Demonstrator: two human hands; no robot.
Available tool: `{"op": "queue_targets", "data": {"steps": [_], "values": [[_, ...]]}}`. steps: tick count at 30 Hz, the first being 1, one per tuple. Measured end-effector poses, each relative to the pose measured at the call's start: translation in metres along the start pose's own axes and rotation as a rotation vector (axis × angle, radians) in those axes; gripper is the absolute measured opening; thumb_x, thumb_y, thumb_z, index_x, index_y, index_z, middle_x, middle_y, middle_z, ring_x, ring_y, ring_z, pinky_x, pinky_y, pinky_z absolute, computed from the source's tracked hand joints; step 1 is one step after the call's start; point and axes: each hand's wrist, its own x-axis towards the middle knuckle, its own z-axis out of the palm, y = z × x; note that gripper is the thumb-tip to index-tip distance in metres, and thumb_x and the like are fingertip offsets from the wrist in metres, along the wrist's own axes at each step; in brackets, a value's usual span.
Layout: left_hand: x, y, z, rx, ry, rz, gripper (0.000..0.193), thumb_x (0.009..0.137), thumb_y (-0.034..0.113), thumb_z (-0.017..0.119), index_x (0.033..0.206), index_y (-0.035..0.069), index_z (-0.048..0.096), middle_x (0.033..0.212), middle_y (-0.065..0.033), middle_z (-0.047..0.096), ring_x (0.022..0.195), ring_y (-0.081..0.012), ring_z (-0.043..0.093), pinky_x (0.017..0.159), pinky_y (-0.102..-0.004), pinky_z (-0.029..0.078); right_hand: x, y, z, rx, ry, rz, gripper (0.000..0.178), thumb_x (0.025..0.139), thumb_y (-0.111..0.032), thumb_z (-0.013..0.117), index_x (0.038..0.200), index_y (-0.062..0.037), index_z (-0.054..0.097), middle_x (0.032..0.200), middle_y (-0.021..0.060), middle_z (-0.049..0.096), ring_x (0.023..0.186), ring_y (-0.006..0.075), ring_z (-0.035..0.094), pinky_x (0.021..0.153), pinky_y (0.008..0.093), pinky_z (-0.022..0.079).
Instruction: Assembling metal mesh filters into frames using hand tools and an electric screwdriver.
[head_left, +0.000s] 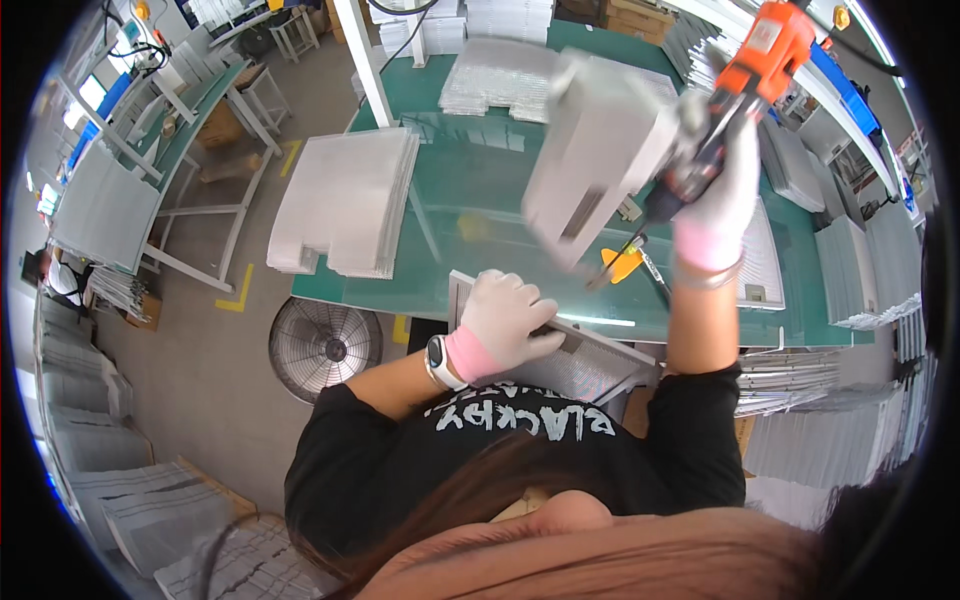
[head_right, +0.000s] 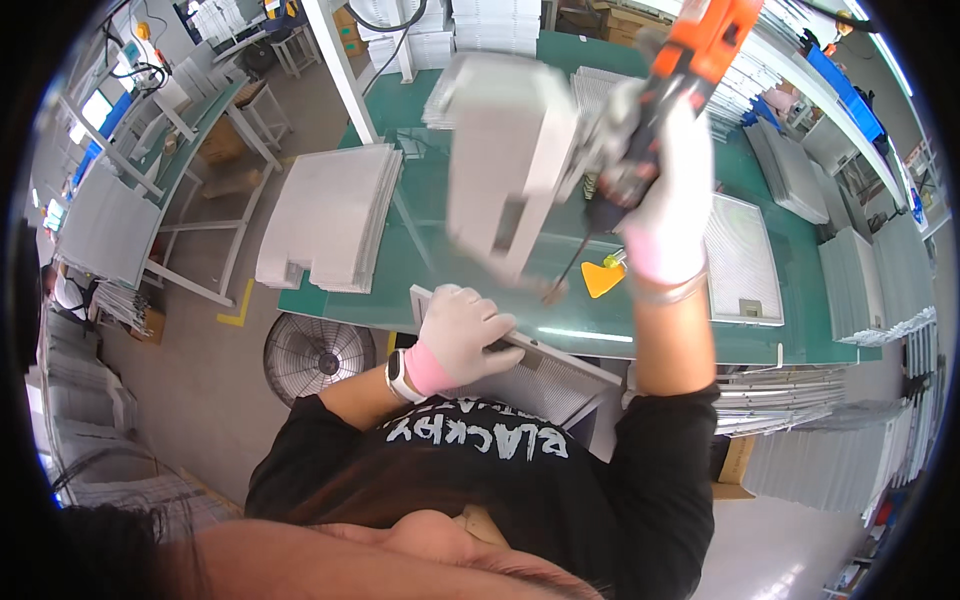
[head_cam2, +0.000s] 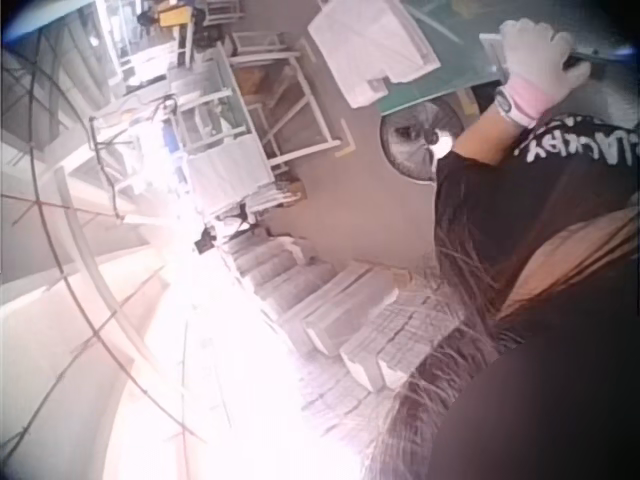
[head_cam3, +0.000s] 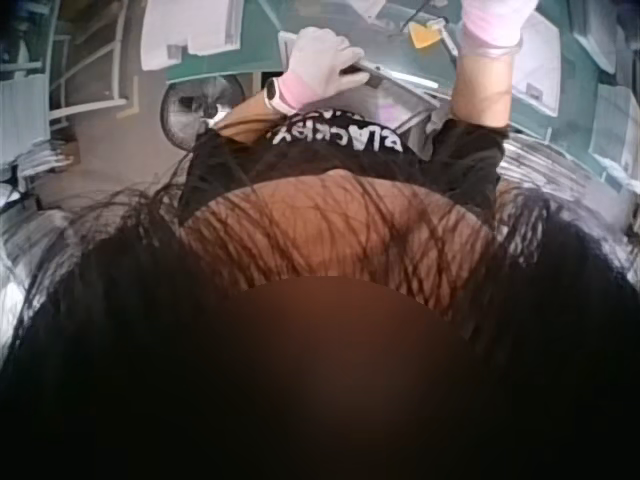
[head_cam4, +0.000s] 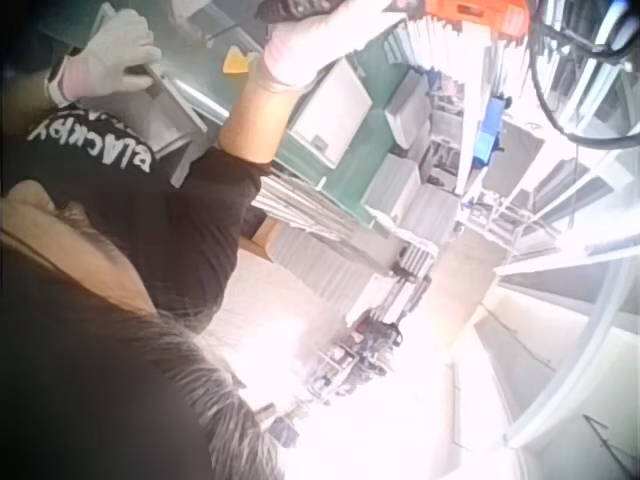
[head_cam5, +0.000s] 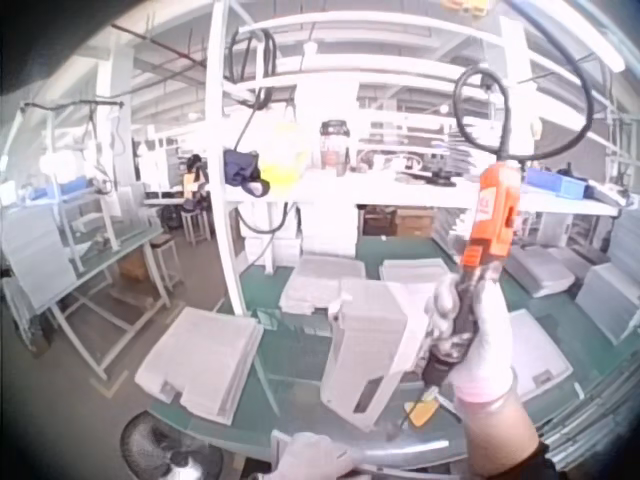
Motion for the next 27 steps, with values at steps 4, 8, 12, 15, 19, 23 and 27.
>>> {"op": "queue_targets", "data": {"steps": [4,8,12,15,19,23,27], "values": [[0.031,-0.036,-0.002,0.084,-0.102,-0.052,0.028,0.073,0.041,0.07,0.07,0.014,0.064,0.066,-0.007,0.06,0.067,-0.0277,0.058,0.066,-0.042,0.04,0.055,-0.048,-0.03,-0.617,0.144,-0.155,0.047,0.097,-0.032,0.056,0.133,-0.0032,0.045,0.094,0.0073,0.062,0.075,0.0119,0.058,0.063,0.0236,0.047],[0.089,-0.107,-0.004,0.083,-0.139,-0.245,0.035,0.077,0.047,0.066,0.073,0.012,0.068,0.074,-0.0098,0.068,0.076,-0.0296,0.065,0.072,-0.0419,0.046,0.098,-0.069,-0.075,-1.183,0.077,-0.502,0.058,0.096,-0.019,0.063,0.144,0.0001,0.037,0.115,0.0071,0.06,0.093,0.0069,0.055,0.084,0.0221,0.045],[0.136,-0.142,-0.014,0.08,-0.312,-0.515,0.044,0.082,0.054,0.062,0.091,0.012,0.072,0.088,-0.0107,0.071,0.089,-0.0281,0.068,0.082,-0.0381,0.051,0.1,-0.078,-0.082,-1.658,0.221,-0.33,0.073,0.094,-0.024,0.062,0.15,0.0012,0.025,0.135,0.0246,0.052,0.124,0.0318,0.055,0.105,0.0362,0.04],[0.157,-0.145,-0.014,0.084,-0.322,-0.537,0.047,0.083,0.055,0.062,0.099,0.012,0.073,0.094,-0.011,0.072,0.091,-0.0278,0.069,0.083,-0.0362,0.052,0.089,-0.082,-0.111,-1.829,0.105,-0.786,0.063,0.091,-0.019,0.063,0.144,0.0038,0.036,0.122,0.0248,0.057,0.112,0.0281,0.06,0.098,0.0343,0.045],[0.163,-0.138,-0.022,0.123,-0.267,-0.489,0.049,0.082,0.056,0.062,0.102,0.012,0.073,0.096,-0.0107,0.072,0.093,-0.028,0.068,0.084,-0.0358,0.052,0.049,-0.072,-0.081,-1.955,0.037,-0.963,0.065,0.082,-0.012,0.069,0.14,0.0013,0.044,0.131,0.0252,0.052,0.124,0.0362,0.05,0.106,0.0438,0.038],[0.167,-0.07,-0.028,0.215,-0.219,-0.158,0.039,0.082,0.05,0.061,0.088,0.014,0.072,0.085,-0.0094,0.07,0.084,-0.0279,0.067,0.081,-0.0407,0.05,-0.016,-0.069,-0.049,-1.984,-0.45,-0.621,0.065,0.07,-0.009,0.073,0.131,-0.0015,0.051,0.123,0.022,0.057,0.115,0.0413,0.054,0.098,0.049,0.043],[0.13,0.026,-0.034,0.248,-0.261,0.199,0.038,0.077,0.046,0.064,0.095,0.012,0.069,0.081,-0.0082,0.063,0.083,-0.0265,0.059,0.094,-0.045,0.04,-0.098,-0.055,-0.067,-1.548,-0.584,0.4,0.049,0.09,-0.03,0.064,0.13,-0.0019,0.055,0.091,0.0199,0.068,0.083,0.0387,0.066,0.074,0.0441,0.053]]}}
